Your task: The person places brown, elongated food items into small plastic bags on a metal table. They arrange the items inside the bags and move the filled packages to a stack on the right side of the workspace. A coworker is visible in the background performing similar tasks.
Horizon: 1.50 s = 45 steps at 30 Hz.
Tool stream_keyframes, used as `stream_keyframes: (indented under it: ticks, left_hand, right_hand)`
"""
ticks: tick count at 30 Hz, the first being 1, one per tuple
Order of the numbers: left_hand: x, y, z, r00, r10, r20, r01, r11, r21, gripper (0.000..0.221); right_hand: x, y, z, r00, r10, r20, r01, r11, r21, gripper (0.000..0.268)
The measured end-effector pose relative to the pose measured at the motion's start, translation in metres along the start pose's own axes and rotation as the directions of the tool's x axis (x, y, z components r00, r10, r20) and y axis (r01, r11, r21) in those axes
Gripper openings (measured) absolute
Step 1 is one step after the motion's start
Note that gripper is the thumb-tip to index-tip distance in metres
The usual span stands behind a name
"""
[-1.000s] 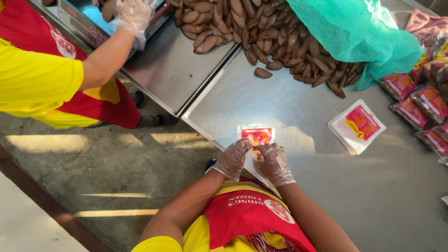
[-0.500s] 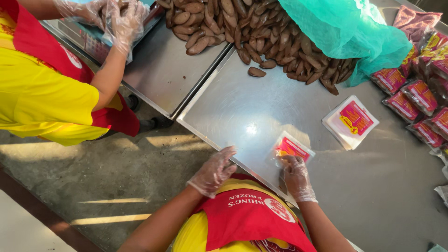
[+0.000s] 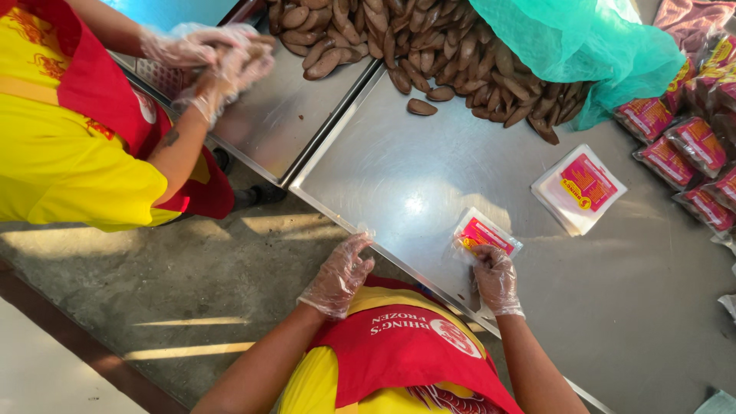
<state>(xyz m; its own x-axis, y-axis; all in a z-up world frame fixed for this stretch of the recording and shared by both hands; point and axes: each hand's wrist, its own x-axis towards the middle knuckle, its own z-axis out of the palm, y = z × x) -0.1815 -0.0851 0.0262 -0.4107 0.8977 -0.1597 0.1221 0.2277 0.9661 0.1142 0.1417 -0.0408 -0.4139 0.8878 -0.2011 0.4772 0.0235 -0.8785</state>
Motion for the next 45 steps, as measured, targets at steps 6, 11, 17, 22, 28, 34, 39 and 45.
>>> stream_keyframes:
  ticks: [6, 11, 17, 22, 28, 34, 39, 45]
  left_hand:
    - [0.002, 0.007, 0.0, 0.995, -0.044, -0.085, 0.045, 0.999, 0.007, 0.044]
    - [-0.001, 0.001, 0.003, 0.995, 0.037, -0.088, -0.035, 0.999, 0.023, 0.035]
    - [0.001, -0.01, 0.007, 0.996, 0.017, -0.088, -0.007, 0.993, 0.117, 0.028]
    - [0.015, -0.011, 0.003, 0.986, 0.132, -0.1, -0.118, 0.983, 0.141, 0.023]
    - [0.069, 0.004, -0.016, 0.933, 0.353, 0.064, -0.35, 0.856, 0.381, 0.016]
    - [0.169, 0.041, -0.053, 0.978, 0.163, 0.131, -0.17, 0.253, 0.953, 0.026]
    - [0.196, 0.058, -0.078, 0.982, -0.054, 0.182, -0.144, 0.408, 0.902, 0.027]
    - [0.197, 0.036, -0.072, 0.971, 0.003, 0.239, -0.226, 0.326, 0.918, 0.025]
  right_hand:
    - [-0.002, -0.006, 0.001, 0.999, -0.015, -0.032, 0.013, 0.999, -0.046, 0.029]
    - [-0.003, -0.007, 0.002, 0.999, -0.021, -0.034, 0.02, 0.999, -0.027, 0.027]
    - [-0.009, -0.034, 0.01, 0.983, -0.148, -0.105, 0.127, 0.974, -0.189, 0.031]
    - [-0.01, -0.075, 0.018, 0.952, -0.261, -0.161, 0.203, 0.93, -0.305, 0.035]
    - [0.017, -0.071, 0.049, 0.824, -0.561, -0.076, 0.463, 0.745, -0.48, 0.045]
    - [0.04, -0.069, 0.062, 0.978, -0.21, 0.017, 0.2, 0.901, -0.386, 0.035]
    - [0.049, -0.084, 0.063, 0.966, -0.254, 0.046, 0.237, 0.798, -0.554, 0.036]
    - [0.056, -0.075, 0.08, 0.939, -0.335, -0.075, 0.275, 0.866, -0.418, 0.03]
